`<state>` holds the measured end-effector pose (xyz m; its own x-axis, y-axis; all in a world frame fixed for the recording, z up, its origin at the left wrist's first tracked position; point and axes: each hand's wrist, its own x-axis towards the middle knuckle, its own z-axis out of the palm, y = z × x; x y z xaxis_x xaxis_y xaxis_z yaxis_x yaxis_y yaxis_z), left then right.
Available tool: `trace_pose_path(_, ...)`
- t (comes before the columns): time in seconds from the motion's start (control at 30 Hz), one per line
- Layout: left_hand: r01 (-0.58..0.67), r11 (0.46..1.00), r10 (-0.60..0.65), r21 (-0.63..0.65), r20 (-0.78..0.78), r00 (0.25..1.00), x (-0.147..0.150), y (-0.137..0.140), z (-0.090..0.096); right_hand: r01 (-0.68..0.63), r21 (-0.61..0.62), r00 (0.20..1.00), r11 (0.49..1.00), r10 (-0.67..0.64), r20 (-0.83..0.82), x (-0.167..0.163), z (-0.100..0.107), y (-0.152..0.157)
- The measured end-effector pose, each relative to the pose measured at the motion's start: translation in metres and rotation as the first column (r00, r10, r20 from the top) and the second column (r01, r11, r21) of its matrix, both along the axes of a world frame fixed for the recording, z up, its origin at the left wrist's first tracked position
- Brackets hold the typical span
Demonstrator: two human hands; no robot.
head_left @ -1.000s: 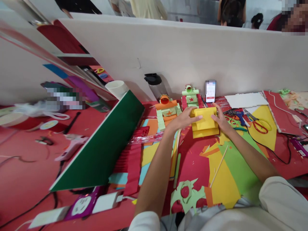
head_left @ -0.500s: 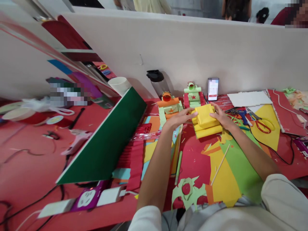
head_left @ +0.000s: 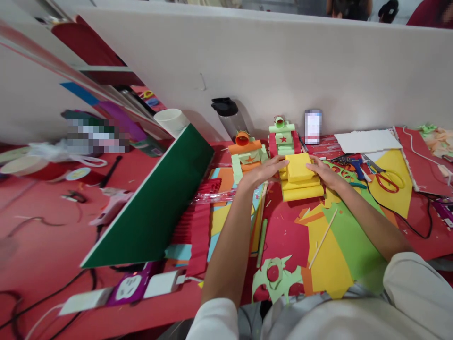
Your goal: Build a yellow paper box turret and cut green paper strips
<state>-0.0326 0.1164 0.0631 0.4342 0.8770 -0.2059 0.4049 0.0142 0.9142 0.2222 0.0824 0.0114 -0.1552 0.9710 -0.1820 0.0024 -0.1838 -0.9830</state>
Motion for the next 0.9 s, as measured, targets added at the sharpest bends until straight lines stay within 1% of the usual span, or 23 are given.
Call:
trace_pose_path(0.07,-0.004,0.997,0.003,-0.079,-0.006,1.0,-0.002,-0.003,0.006,0.035,-0.018,0.999,0.999,-0.036,-0.012,0.003,-0.003,0.001)
trace_pose_path(0.1,-0.013,0.995,0.011,-0.098,-0.019,1.0,-0.004,-0.005,0.01,0.053,-0.023,0.999,0.998,-0.053,-0.004,0.004,-0.004,0.001)
trace_pose_path(0.2,-0.053,0.997,0.047,-0.056,-0.106,0.993,-0.015,-0.007,0.023,0.087,-0.031,0.994,0.996,-0.085,0.069,0.006,-0.003,-0.002)
trace_pose_path(0.27,-0.028,0.999,0.023,-0.017,-0.226,0.974,-0.023,-0.009,0.031,0.076,-0.026,0.987,0.997,-0.072,0.144,0.002,0.0,-0.005)
trace_pose_path(0.33,0.017,0.998,0.005,0.061,-0.347,0.938,-0.027,-0.012,0.039,0.042,0.017,0.969,0.999,-0.045,0.245,-0.004,0.003,-0.008)
trace_pose_path(0.43,0.107,0.983,-0.02,0.152,-0.484,0.875,-0.026,-0.018,0.048,-0.046,0.154,0.912,0.987,-0.021,0.409,-0.012,0.01,-0.01)
trace_pose_path(0.5,0.155,0.976,-0.048,0.155,-0.537,0.842,-0.023,-0.021,0.052,-0.11,0.212,0.868,0.971,-0.01,0.497,-0.013,0.015,-0.009)
trace_pose_path(0.57,0.176,0.976,-0.071,0.127,-0.578,0.813,-0.021,-0.023,0.053,-0.154,0.215,0.818,0.965,0.002,0.576,-0.011,0.019,-0.008)
trace_pose_path(0.67,0.175,0.98,-0.085,0.091,-0.605,0.791,-0.024,-0.027,0.045,-0.186,0.19,0.763,0.964,0.02,0.646,-0.005,0.025,-0.009)
trace_pose_path(0.73,0.17,0.983,-0.095,0.076,-0.58,0.809,-0.029,-0.033,0.032,-0.183,0.189,0.756,0.965,0.015,0.655,0.002,0.026,-0.01)
trace_pose_path(0.8,0.163,0.982,-0.082,0.094,-0.566,0.821,-0.033,-0.042,0.015,-0.156,0.18,0.783,0.971,0.01,0.622,0.011,0.025,-0.013)
trace_pose_path(0.9,0.132,0.964,-0.016,0.23,-0.447,0.894,-0.032,-0.06,-0.013,-0.13,0.153,0.869,0.98,0.038,0.493,0.023,0.017,-0.022)
